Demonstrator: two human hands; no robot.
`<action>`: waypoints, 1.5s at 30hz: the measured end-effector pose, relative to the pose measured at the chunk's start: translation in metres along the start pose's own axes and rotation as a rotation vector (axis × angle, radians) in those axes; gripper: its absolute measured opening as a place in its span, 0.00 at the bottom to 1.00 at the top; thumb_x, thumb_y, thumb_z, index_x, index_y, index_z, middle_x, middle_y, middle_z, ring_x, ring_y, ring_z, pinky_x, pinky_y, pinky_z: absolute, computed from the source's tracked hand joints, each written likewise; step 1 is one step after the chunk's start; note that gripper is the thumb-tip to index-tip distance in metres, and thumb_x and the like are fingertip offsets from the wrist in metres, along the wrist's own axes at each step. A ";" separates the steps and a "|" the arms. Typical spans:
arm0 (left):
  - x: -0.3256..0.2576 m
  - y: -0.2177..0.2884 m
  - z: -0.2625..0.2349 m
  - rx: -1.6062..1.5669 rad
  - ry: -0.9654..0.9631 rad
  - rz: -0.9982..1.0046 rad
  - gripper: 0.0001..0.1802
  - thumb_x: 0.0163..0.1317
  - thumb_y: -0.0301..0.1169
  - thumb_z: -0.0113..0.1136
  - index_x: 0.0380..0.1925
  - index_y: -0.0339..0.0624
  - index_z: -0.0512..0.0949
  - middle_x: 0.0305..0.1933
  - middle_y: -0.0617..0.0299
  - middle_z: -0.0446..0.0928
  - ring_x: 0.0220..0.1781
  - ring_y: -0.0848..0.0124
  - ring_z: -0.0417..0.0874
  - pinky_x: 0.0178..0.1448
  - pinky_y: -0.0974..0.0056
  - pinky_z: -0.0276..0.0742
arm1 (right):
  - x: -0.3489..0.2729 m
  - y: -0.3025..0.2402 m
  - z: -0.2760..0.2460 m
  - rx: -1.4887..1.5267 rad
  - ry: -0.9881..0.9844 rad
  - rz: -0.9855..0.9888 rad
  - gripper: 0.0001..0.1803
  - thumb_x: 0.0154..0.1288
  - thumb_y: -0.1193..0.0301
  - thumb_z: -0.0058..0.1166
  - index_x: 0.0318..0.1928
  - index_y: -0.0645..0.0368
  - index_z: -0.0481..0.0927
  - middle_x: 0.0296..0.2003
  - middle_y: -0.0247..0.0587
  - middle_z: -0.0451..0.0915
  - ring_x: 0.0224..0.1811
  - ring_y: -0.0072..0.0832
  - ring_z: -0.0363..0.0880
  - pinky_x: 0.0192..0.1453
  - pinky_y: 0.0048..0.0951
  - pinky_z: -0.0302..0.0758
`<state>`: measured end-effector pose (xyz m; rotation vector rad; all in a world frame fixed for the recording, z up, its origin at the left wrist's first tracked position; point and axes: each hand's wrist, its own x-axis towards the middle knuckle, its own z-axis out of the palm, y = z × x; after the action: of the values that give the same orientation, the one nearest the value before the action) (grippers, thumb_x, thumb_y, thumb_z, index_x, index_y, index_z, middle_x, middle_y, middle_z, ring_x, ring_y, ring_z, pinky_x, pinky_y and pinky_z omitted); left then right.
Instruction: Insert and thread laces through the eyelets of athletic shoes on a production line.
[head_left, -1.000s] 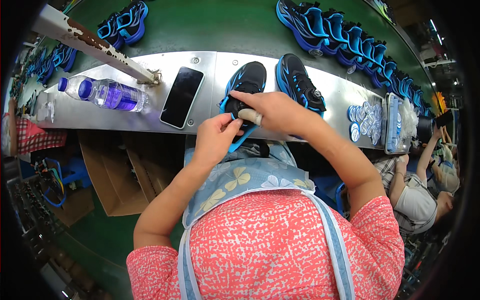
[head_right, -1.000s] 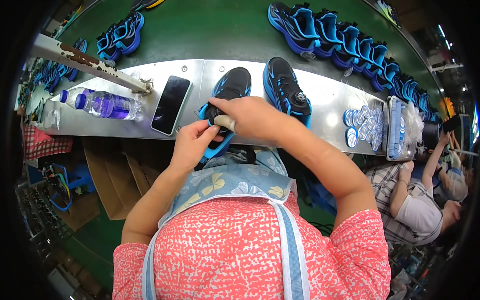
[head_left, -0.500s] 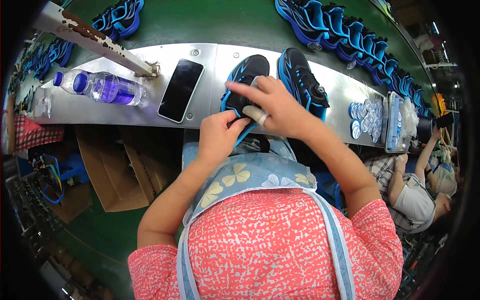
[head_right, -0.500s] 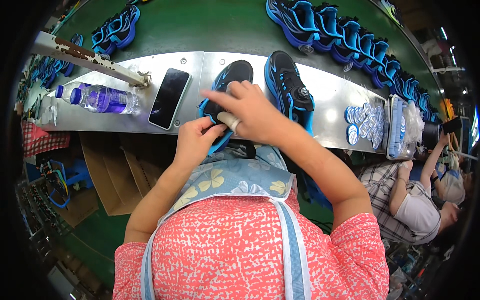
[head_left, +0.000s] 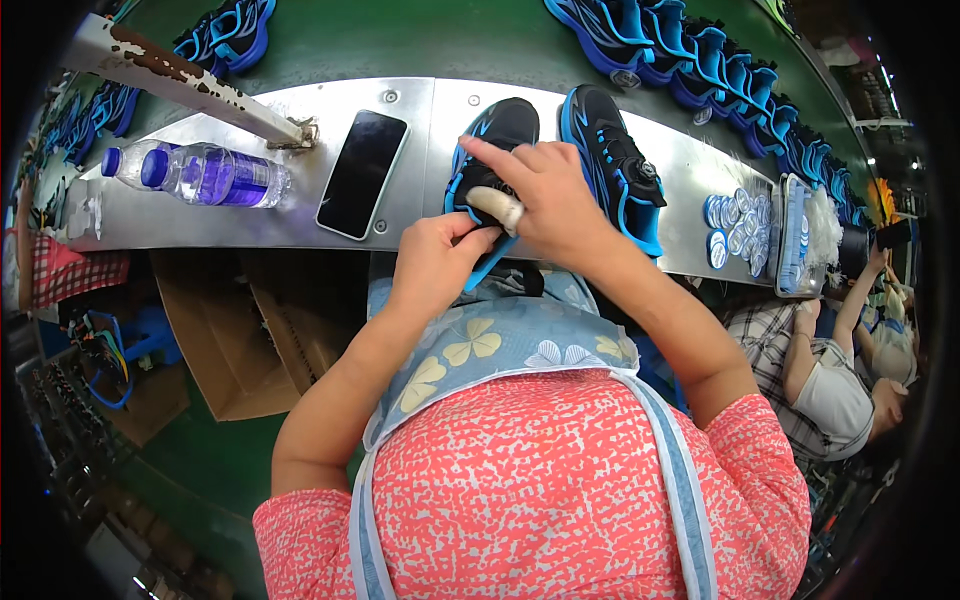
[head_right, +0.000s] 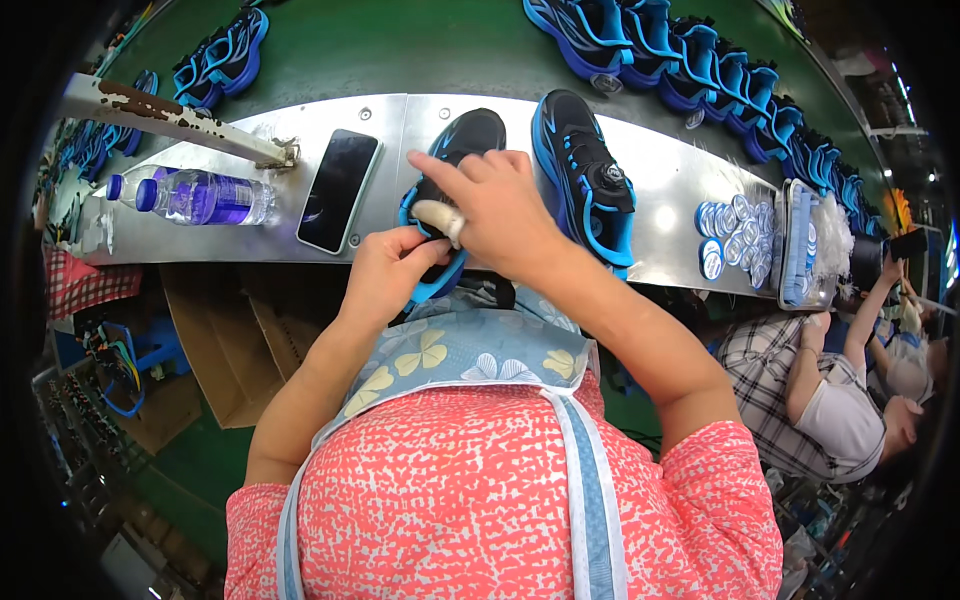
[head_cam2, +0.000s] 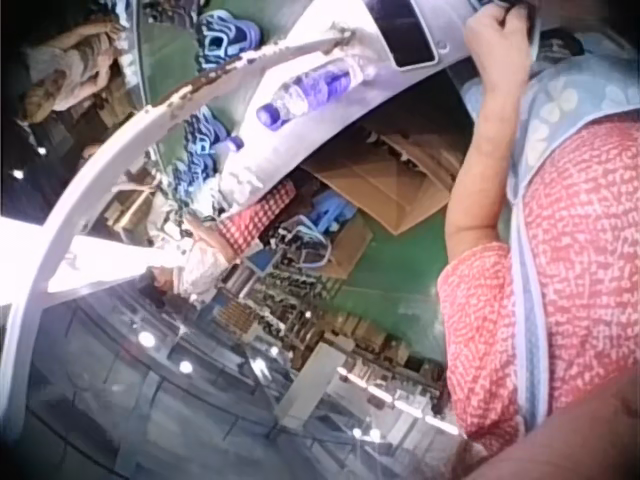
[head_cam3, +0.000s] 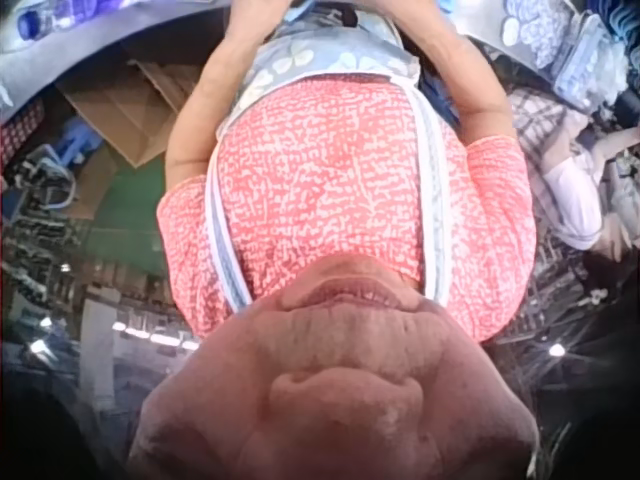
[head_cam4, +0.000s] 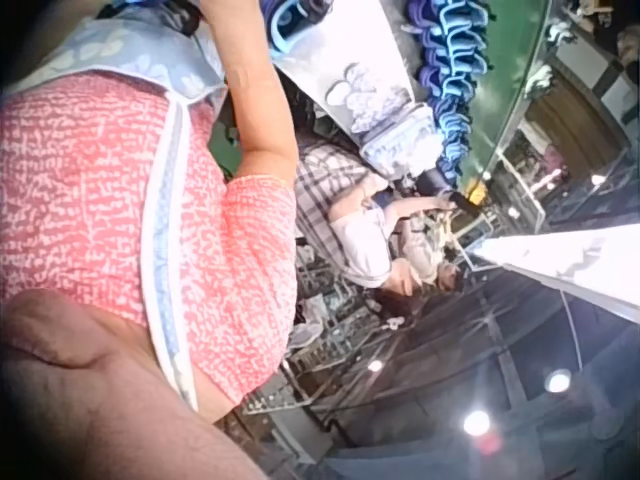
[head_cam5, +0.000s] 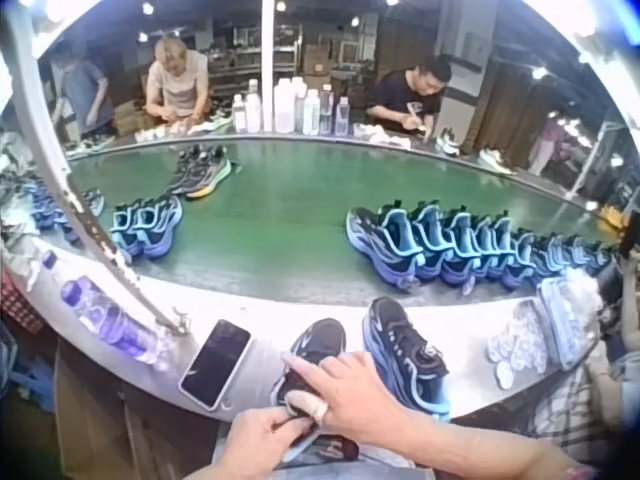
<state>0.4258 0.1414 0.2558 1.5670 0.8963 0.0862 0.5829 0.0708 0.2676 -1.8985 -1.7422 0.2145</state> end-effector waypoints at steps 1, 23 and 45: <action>0.000 0.002 -0.001 -0.027 -0.011 -0.008 0.09 0.59 0.29 0.59 0.30 0.32 0.82 0.25 0.62 0.82 0.28 0.82 0.76 0.35 0.73 0.70 | -0.002 0.000 0.000 -0.028 0.004 -0.045 0.28 0.53 0.69 0.58 0.57 0.46 0.75 0.30 0.37 0.72 0.37 0.36 0.68 0.45 0.38 0.61; 0.001 0.005 0.000 -0.050 -0.025 -0.007 0.10 0.61 0.28 0.58 0.34 0.31 0.82 0.30 0.62 0.82 0.32 0.80 0.79 0.39 0.74 0.73 | -0.005 0.005 0.018 -0.019 0.104 -0.089 0.28 0.57 0.67 0.58 0.61 0.46 0.73 0.29 0.37 0.68 0.35 0.35 0.66 0.47 0.35 0.60; -0.002 -0.007 0.003 -0.210 -0.049 -0.073 0.12 0.65 0.27 0.54 0.43 0.30 0.80 0.36 0.60 0.82 0.36 0.79 0.80 0.41 0.74 0.75 | -0.004 0.004 0.021 0.101 0.209 -0.034 0.14 0.48 0.71 0.62 0.39 0.56 0.80 0.28 0.38 0.76 0.37 0.38 0.74 0.49 0.38 0.65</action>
<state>0.4226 0.1372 0.2496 1.3356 0.8761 0.0870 0.5759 0.0727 0.2475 -1.7513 -1.5926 0.0861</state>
